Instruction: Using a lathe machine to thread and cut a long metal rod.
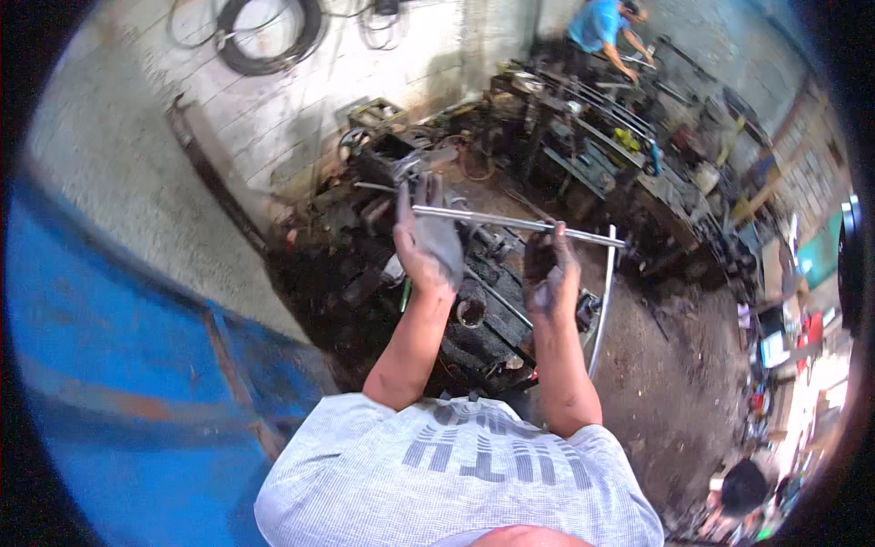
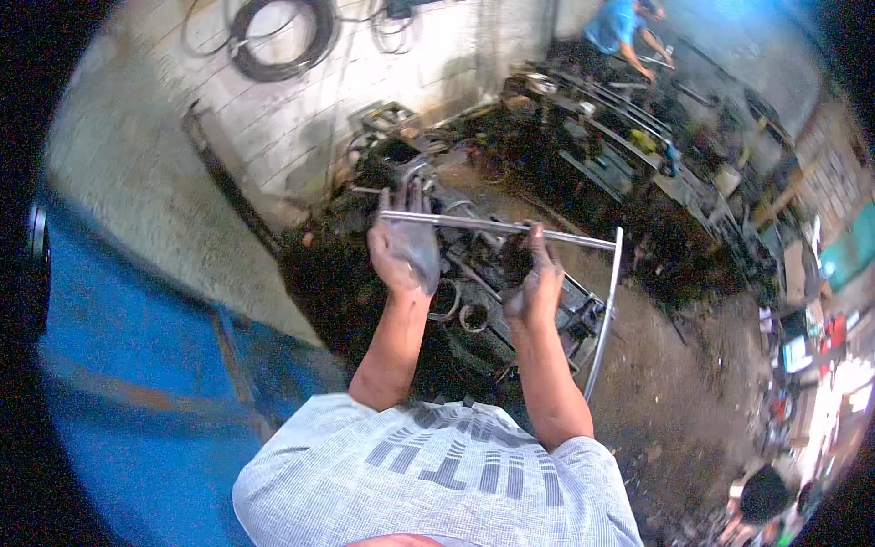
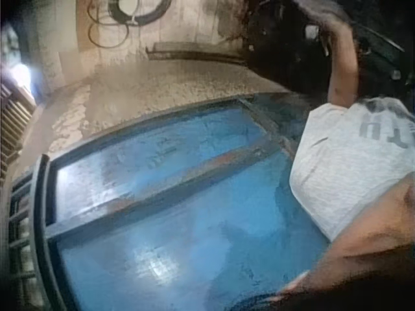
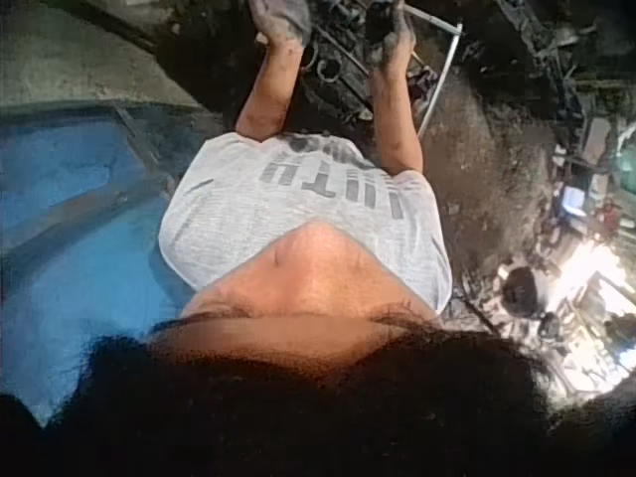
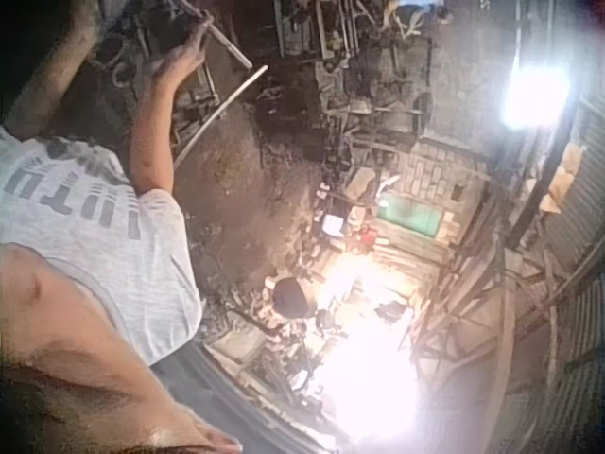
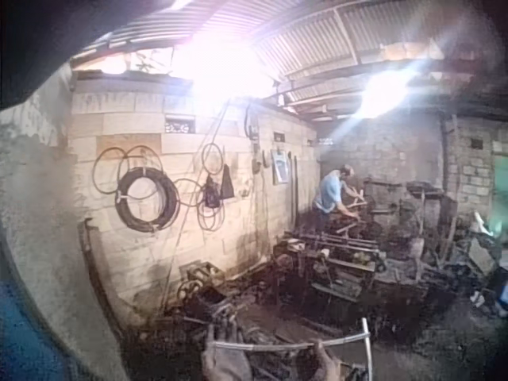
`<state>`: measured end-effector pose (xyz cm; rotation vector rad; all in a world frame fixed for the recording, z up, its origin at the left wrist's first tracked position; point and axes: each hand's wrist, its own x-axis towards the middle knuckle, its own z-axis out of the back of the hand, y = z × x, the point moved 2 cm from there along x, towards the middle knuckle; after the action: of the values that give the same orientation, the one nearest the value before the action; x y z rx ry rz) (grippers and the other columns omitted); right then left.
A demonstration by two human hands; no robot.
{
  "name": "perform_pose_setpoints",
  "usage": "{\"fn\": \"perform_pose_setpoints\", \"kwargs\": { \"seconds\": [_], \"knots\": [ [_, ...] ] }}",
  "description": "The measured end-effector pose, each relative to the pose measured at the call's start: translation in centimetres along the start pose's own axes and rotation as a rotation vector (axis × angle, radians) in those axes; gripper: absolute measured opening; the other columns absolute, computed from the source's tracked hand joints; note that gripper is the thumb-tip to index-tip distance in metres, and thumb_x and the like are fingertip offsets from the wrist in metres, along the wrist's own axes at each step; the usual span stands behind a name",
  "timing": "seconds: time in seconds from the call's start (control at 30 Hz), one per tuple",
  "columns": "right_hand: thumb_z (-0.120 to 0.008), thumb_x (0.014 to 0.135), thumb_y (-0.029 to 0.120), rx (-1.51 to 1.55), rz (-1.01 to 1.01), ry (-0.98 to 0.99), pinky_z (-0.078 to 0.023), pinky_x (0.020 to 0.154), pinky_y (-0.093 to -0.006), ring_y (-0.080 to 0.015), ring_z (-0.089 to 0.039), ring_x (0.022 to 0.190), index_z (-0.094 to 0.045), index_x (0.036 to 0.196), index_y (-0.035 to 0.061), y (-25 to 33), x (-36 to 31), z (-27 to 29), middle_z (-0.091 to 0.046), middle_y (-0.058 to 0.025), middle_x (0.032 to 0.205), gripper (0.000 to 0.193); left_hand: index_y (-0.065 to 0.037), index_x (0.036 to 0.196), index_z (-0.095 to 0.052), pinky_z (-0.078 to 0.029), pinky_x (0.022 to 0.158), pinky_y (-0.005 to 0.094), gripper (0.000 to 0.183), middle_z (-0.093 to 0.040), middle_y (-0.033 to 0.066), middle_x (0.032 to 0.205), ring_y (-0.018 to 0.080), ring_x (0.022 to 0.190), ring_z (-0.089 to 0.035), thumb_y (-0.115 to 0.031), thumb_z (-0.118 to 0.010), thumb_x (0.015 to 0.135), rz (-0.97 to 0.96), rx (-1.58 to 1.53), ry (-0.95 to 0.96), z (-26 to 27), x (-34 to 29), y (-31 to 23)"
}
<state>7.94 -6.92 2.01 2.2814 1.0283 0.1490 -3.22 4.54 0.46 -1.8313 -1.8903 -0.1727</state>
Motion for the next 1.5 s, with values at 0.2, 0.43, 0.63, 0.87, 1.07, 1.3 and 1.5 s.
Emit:
{"fn": "perform_pose_setpoints", "kwargs": {
  "seconds": [0.2,0.43,0.63,0.87,1.07,1.3,1.5],
  "knots": [
    [-0.061,0.090,0.021,0.157,-0.175,-0.137,-0.048,0.067,-0.0232,-0.0127,-0.059,0.074,-0.061,0.092,0.0082,0.8,-1.3,2.5,-0.063,-0.0025,0.084,0.013,0.001,0.116,-0.056,-0.046,0.085,0.0289,0.037,-0.060,0.0101,0.111,0.0163,0.098,-0.057,-0.008,-0.067,0.082,0.433,0.671,0.120,1.4,-7.8,5.2],
    [-0.061,0.089,0.025,0.424,0.034,-0.109,-0.054,0.072,-0.0254,-0.0123,-0.063,0.075,-0.063,0.096,0.0050,4.5,-4.0,14.4,-0.066,-0.0014,0.085,0.021,0.006,0.102,-0.064,-0.049,0.074,0.0254,0.020,-0.066,0.0082,0.097,0.0134,0.084,-0.060,-0.007,-0.065,0.086,0.631,0.808,0.655,-6.0,-14.2,12.0],
    [-0.066,0.084,0.009,-0.075,0.328,-0.429,-0.051,0.064,-0.0258,-0.0128,-0.062,0.072,-0.061,0.107,-0.0040,10.4,-14.3,26.4,-0.064,-0.0073,0.085,0.028,0.006,0.097,-0.063,-0.047,0.076,0.0249,0.015,-0.065,0.0078,0.093,0.0139,0.084,-0.060,-0.001,-0.064,0.085,0.634,0.737,1.199,-10.1,-24.9,16.6],
    [-0.070,0.074,0.009,-0.742,0.718,-0.919,-0.050,0.071,-0.0323,-0.0224,-0.065,0.078,-0.067,0.097,-0.0013,13.4,-26.0,36.9,-0.067,-0.0152,0.087,0.026,0.003,0.092,-0.064,-0.047,0.076,0.0273,0.018,-0.065,0.0094,0.091,0.0166,0.084,-0.060,0.003,-0.071,0.076,0.699,0.634,1.664,-14.1,-41.7,17.5],
    [-0.070,0.071,0.010,-0.698,0.743,-1.225,-0.051,0.066,-0.0357,-0.0360,-0.064,0.077,-0.066,0.090,-0.0015,15.4,-35.1,44.9,-0.064,-0.0217,0.083,0.022,0.006,0.090,-0.064,-0.047,0.072,0.0296,0.015,-0.066,0.0125,0.086,0.0203,0.076,-0.062,-0.004,-0.069,0.080,0.703,0.600,2.077,-18.3,-55.8,17.6],
    [-0.067,0.073,0.003,-0.614,0.808,-1.551,-0.051,0.070,-0.0337,-0.0299,-0.067,0.082,-0.066,0.095,-0.0011,17.6,-42.8,50.1,-0.066,-0.0207,0.086,0.022,0.006,0.098,-0.064,-0.050,0.074,0.0277,0.021,-0.068,0.0122,0.088,0.0152,0.080,-0.064,-0.006,-0.067,0.081,1.253,0.526,2.046,-18.8,-68.2,18.7],
    [-0.066,0.075,0.002,-0.477,0.781,-1.709,-0.051,0.071,-0.0331,-0.0291,-0.067,0.081,-0.066,0.097,-0.0028,15.8,-44.8,56.2,-0.067,-0.0196,0.088,0.023,0.006,0.103,-0.064,-0.048,0.078,0.0252,0.021,-0.068,0.0084,0.092,0.0119,0.084,-0.061,-0.007,-0.063,0.086,1.533,0.385,2.102,-15.7,-75.4,20.1]
  ]
}}
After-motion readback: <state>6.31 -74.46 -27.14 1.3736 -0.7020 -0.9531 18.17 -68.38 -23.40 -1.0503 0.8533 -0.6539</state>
